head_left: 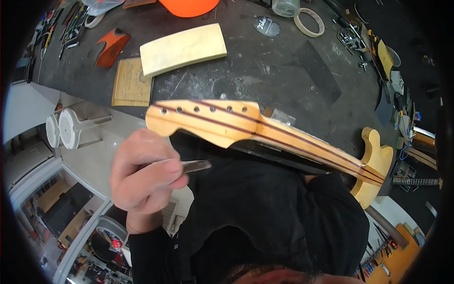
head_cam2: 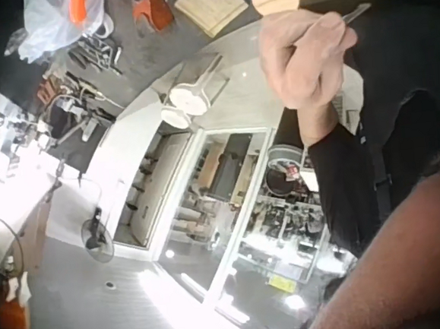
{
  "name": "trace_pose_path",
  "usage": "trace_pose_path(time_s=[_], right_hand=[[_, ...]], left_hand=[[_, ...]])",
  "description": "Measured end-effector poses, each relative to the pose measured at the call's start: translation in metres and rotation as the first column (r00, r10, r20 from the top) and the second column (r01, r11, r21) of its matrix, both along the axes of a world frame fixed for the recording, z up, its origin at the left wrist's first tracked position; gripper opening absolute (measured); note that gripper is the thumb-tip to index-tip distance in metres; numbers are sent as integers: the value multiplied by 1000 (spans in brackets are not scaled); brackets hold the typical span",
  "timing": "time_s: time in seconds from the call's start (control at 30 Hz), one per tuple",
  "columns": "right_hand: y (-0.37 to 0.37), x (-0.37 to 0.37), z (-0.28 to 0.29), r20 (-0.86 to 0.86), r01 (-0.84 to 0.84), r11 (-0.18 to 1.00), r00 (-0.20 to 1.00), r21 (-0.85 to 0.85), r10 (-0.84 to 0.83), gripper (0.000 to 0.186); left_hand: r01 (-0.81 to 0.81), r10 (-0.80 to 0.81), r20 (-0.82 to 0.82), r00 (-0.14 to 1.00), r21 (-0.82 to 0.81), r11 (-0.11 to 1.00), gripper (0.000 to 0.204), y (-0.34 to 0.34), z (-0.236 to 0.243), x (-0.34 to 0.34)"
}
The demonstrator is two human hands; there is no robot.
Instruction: The person sands the neck and headstock of a wooden guitar body by hand using a piece of sandpaper and a sanding block, occasionally wetting the sandpaper in a bucket of water.
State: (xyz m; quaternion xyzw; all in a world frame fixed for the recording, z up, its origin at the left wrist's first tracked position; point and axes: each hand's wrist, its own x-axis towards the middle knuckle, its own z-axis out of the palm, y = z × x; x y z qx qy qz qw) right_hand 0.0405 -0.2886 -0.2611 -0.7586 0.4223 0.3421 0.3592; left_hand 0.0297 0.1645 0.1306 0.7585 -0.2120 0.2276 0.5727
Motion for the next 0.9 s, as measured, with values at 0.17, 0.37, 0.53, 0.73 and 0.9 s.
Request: trace_pose_path(time_s=[0.17,0.37,0.53,0.73,0.9], right_hand=[[-16,7,26,69,-27,1000,997,16,25,57],[-24,-20,155,-4,-272,959,962,79,273,60],[-12,-82,312,-56,-771,583,591,257,805,64],[75,16,461,286,-887,223,354,404,890,43],[119,64,431,567,-932,242,49,-271,822,23]], left_hand=[[1,0,31,1000,-25,1000,37,-49,-39,-35],[-152,49,-271,961,-375,915,24,-112,-98,-63],[-213,39,-328,944,-512,832,22,-133,-115,-52],[-279,121,-310,943,-543,792,21,-146,-123,-47],[-302,147,-322,935,-511,805,30,-156,-133,-46]])
